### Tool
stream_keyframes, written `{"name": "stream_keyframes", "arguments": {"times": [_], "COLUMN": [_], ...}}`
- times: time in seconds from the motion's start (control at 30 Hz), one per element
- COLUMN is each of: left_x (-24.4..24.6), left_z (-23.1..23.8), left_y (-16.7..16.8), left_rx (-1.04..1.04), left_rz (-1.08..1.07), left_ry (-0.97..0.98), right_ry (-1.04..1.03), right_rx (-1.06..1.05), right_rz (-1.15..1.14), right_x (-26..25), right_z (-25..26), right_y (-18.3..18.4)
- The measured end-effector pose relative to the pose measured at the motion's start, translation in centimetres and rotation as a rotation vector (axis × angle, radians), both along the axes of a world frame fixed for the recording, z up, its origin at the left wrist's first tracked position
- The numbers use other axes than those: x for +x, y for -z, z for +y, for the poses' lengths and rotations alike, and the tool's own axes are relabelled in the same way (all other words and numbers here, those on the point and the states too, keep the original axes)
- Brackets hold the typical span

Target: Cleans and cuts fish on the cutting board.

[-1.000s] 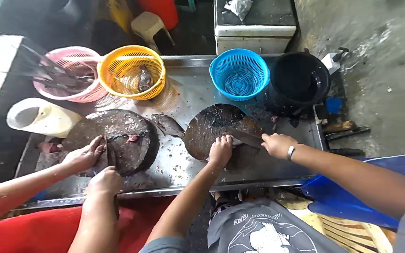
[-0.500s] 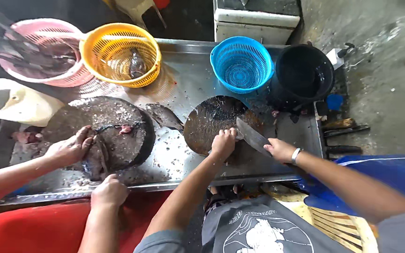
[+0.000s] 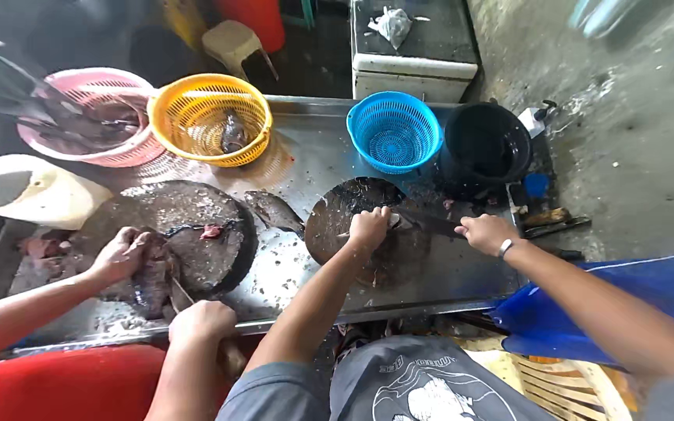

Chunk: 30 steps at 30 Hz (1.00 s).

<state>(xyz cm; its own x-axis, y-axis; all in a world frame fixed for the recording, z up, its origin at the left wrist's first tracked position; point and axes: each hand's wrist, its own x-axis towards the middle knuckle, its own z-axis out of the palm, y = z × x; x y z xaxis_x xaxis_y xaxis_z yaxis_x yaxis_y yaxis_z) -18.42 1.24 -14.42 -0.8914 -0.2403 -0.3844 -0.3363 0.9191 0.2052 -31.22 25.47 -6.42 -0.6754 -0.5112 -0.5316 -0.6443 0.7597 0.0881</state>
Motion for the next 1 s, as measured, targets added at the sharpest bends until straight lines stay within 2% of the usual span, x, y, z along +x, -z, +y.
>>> {"name": "stream_keyframes", "arguments": {"times": [0.13,0.23,0.3,0.37,0.47,0.53,0.77,1.0], "left_x": [-0.5,-1.2,-1.4,-1.4,-1.3,-1.2,-1.3,-1.7], "left_z": [-0.1,-0.5,-0.9,-1.8,-2.5,-2.4,-0.8,-0.5], "left_y": [-0.1,-0.1,0.3,0.6,1.0,1.2,0.8,-0.1], "left_rx": [-0.003,-0.008,-0.003,0.001,0.084,0.101,0.092,0.096], "left_rz": [-0.008,-0.006,-0.012,-0.015,-0.015,-0.002,-0.018,-0.016], "left_ry": [-0.001,0.0,0.001,0.019,0.007,0.029,0.07,0.074], "right_ry": [-0.327,-0.487,-0.502,-0.473,-0.348,-0.303,-0.429,-0.545], "right_rx": [0.165,0.289,0.379,0.377,0.276,0.284,0.274,0.352], "right_rz": [0.128,0.082,0.015,0.028,0.154,0.209,0.205,0.179], "right_x": [-1.3,-0.2,1.8,2.2,-0.1,-1.8,-3.1,-2.5], "right_z": [0.1,-2.0,-3.7,-4.6,-5.2,-5.9,-4.5,-4.6], "right_y": [-3.1,-4.8,-4.9,-5.0,-6.4,-7.0,-5.8,-7.5]}}
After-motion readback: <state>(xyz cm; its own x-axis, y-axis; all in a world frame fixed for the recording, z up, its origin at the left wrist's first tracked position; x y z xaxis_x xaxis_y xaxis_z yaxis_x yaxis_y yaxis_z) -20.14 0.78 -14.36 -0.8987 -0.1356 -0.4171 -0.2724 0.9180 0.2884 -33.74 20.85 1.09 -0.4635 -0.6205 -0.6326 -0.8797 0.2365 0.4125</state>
